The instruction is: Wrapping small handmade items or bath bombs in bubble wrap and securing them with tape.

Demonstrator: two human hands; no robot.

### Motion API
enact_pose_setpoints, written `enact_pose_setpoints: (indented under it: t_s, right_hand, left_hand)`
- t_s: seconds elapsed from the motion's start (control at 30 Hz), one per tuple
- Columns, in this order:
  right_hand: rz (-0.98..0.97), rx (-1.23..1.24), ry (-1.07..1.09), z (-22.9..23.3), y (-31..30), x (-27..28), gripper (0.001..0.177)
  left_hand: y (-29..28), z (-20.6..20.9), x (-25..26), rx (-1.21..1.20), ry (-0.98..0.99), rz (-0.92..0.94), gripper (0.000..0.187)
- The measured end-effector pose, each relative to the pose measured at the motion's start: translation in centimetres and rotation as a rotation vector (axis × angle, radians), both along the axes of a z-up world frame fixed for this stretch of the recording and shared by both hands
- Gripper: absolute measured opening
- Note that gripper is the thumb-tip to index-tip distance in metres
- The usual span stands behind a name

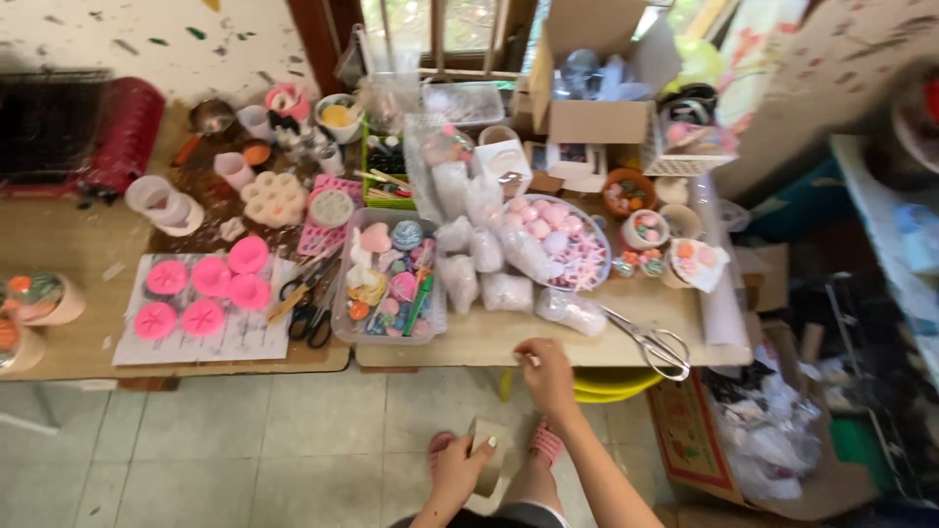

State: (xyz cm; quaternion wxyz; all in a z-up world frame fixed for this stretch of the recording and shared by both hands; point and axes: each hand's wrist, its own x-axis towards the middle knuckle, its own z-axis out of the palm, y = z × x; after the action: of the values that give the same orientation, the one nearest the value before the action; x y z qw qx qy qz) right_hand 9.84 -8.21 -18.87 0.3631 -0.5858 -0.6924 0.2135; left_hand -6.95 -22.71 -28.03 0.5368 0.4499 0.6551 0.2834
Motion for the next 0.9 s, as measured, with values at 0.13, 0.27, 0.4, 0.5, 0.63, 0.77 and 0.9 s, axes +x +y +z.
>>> enact_pose_setpoints:
  t_s: [0.13, 0.27, 0.4, 0.5, 0.63, 0.77, 0.9]
  right_hand:
    - [0.151, -0.077, -0.053, -6.9, 3.1, -3.6, 0.009]
    - [0.208, -0.081, -0.095, -10.4, 5.0, -6.5, 0.008]
    - [0.205, -0.035, -0.102, -12.6, 5.5, -7.8, 0.008]
    - [0.204, -0.026, -0.115, -13.2, 5.6, -8.1, 0.008]
    - [0.182, 0.005, -0.104, -13.3, 4.9, -8.3, 0.011]
    - [0.055, 0.01, -0.063, -12.3, 4.9, -8.3, 0.029]
    - [-0.113, -0.088, -0.148, -12.7, 2.8, -5.2, 0.027]
  left_hand:
    - [-0.4, -14.4, -1.0, -0.122, 0.02, 0.069, 0.051]
    - [1.5, -16.8, -2.3, -0.138, -0.026, 0.164, 0.047]
    - [1.7, -17.6, -2.7, -0.168, -0.086, 0.233, 0.041]
    - [1.8, -18.3, -2.5, -0.182, -0.164, 0.262, 0.04]
    - [2.2, -17.4, -2.7, -0.237, -0.212, 0.282, 0.038]
    - [2.8, -16.6, -2.9, -0.308, -0.073, 0.255, 0.043]
    - [2.2, -22.6, -3.0, -0.307, 0.037, 0.286, 0.063]
